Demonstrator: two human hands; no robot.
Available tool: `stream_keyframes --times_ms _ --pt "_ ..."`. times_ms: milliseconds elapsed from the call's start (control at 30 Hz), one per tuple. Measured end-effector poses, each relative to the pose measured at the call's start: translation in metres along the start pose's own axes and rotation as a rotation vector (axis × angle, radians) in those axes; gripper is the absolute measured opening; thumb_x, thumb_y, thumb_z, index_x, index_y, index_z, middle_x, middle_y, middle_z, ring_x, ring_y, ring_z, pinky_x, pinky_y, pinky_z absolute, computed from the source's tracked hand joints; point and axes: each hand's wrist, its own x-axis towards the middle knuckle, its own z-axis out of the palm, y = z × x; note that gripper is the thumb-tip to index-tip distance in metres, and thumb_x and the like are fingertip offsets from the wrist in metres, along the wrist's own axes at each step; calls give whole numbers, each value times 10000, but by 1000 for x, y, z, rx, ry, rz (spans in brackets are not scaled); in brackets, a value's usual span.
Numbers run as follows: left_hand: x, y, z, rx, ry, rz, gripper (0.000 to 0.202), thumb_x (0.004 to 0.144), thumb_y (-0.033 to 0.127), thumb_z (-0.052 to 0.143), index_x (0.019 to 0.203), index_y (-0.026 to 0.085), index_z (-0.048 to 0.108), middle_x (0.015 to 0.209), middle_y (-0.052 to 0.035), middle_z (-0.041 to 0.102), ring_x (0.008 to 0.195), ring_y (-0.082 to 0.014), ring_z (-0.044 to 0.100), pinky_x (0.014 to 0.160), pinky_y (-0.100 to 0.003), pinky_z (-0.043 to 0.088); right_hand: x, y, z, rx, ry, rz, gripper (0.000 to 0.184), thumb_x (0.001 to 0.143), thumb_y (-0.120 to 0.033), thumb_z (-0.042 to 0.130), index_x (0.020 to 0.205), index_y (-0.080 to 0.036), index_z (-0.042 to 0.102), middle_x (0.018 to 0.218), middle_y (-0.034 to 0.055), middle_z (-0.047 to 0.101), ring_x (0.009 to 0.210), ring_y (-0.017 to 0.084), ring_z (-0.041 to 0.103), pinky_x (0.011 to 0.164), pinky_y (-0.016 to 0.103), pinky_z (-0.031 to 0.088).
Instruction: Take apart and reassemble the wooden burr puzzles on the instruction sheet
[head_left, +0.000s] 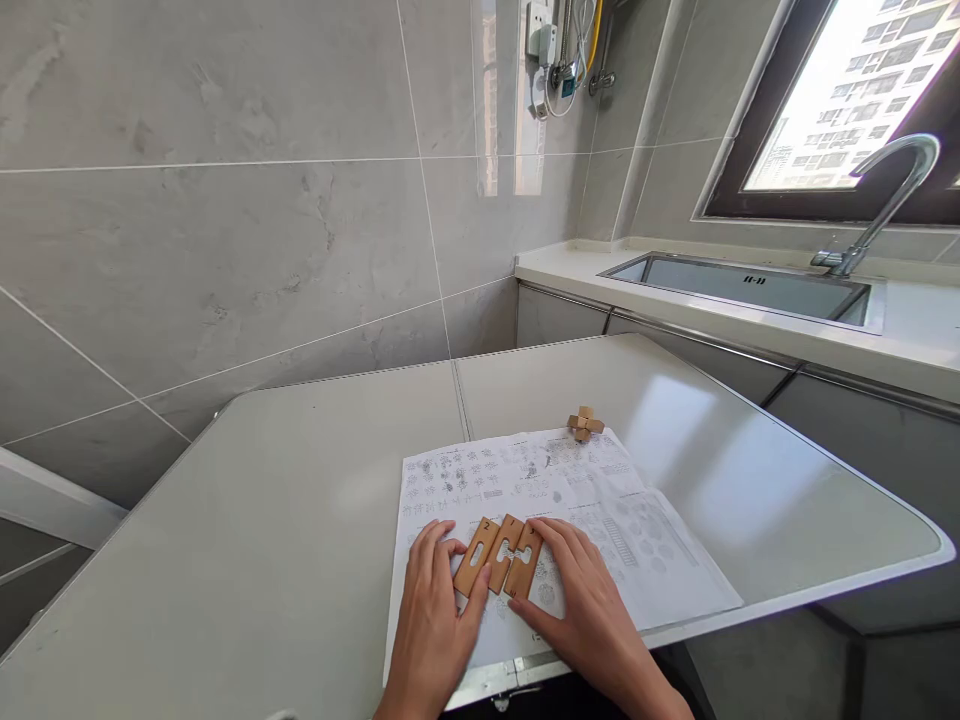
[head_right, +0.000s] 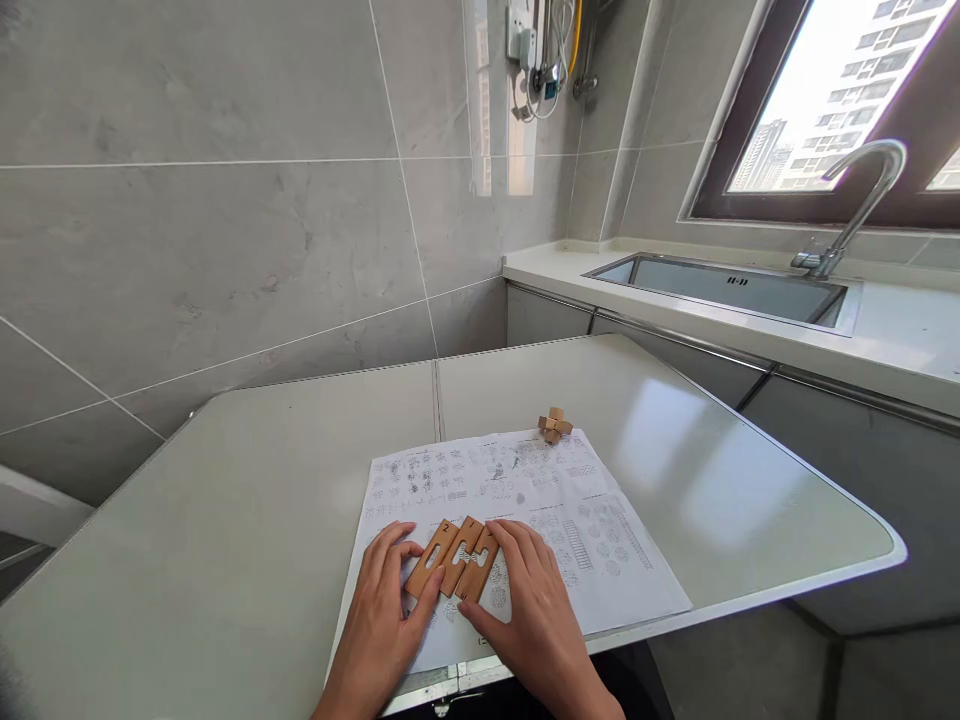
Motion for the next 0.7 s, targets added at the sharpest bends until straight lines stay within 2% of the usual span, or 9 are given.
stream_keyframes --times_ms 167,300,367,500,567,700 --pt "-1 -2 0 36 -17 -24 278 1000 468 545 890 219 602 1430 -135 542 1397 -350 499 1057 -564 542 -3 -2 -4 59 10 14 752 817 -242 760 1478 -328 412 1454 68 556 1370 325 526 1135 511 489" --pt "-1 -3 0 44 -38 1 296 1013 454 533 873 214 634 1420 -131 536 1381 -340 502 1067 -545 536 -3 -1 -5 121 20 33 738 833 -213 725 1490 -319 406 1484 78 527 1393 321 506 1147 512 479" --pt "-1 -2 -1 31 -34 21 281 1021 435 530 892 217 652 1402 -123 550 1371 -327 512 1074 -527 535 -3 1 -5 163 23 37 732 848 -192 686 1506 -320 391 1520 83 490 1380 310 519 1108 485 516" --pt "1 1 -5 -15 -4 62 238 1034 391 514 927 236 658 1288 -100 627 1305 -303 568 1047 -486 556 -2 9 -6 253 6 23 709 869 -162 622 1516 -341 392 1586 94 420 1086 235 674 946 405 609" --pt "1 5 -8 -45 16 74 230 1043 377 496 949 239 654 1208 -97 661 1237 -289 609 1013 -462 572 -2 12 -7 285 4 22 690 874 -154 608 1508 -347 415 1600 100 406 953 200 690 917 395 619" --pt "1 10 -13 -96 41 54 218 1056 369 473 1043 243 652 1127 -84 691 1089 -245 672 935 -395 593 -2 14 -10 310 15 43 548 877 -169 614 1396 -331 542 1620 92 387 940 192 698 911 385 617"
